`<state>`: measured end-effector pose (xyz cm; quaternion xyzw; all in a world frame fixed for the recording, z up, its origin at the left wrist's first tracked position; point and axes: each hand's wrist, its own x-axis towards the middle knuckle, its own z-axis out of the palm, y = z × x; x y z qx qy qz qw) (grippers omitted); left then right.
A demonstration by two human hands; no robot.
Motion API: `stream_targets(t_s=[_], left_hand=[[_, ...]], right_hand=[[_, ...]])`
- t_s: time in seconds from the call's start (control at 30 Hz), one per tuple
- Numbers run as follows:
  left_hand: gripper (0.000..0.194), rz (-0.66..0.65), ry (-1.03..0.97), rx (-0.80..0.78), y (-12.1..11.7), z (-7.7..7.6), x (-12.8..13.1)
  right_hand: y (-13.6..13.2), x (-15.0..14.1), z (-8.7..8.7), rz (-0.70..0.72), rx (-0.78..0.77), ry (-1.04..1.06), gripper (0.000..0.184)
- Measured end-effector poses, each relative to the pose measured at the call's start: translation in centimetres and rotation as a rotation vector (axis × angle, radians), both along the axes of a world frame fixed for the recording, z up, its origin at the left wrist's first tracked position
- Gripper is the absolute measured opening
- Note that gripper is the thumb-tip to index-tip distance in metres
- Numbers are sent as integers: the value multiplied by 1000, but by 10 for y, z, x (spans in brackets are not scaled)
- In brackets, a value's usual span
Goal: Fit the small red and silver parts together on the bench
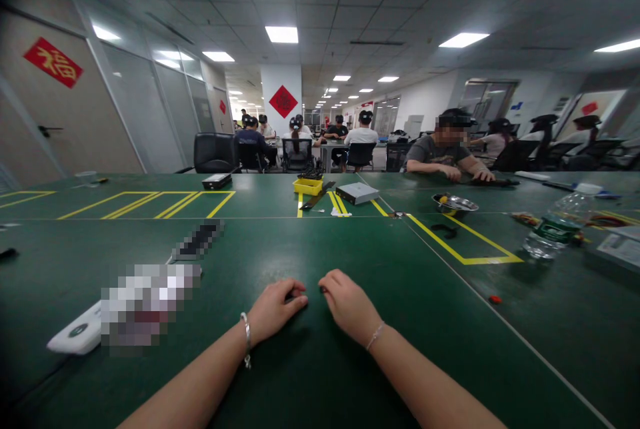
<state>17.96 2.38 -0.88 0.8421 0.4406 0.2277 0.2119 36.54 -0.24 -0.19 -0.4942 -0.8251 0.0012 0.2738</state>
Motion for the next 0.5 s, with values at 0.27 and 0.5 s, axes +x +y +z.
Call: stream_targets(t_s=[0.27,0.5], left_hand=[[20,-90,-26,-26,2,-3,4],[20,20,-190,-200,4,-5,0]], right_hand=[[-15,-30,-4,197,-63,-19,28],[8,65,9,-316,29,-188,32]])
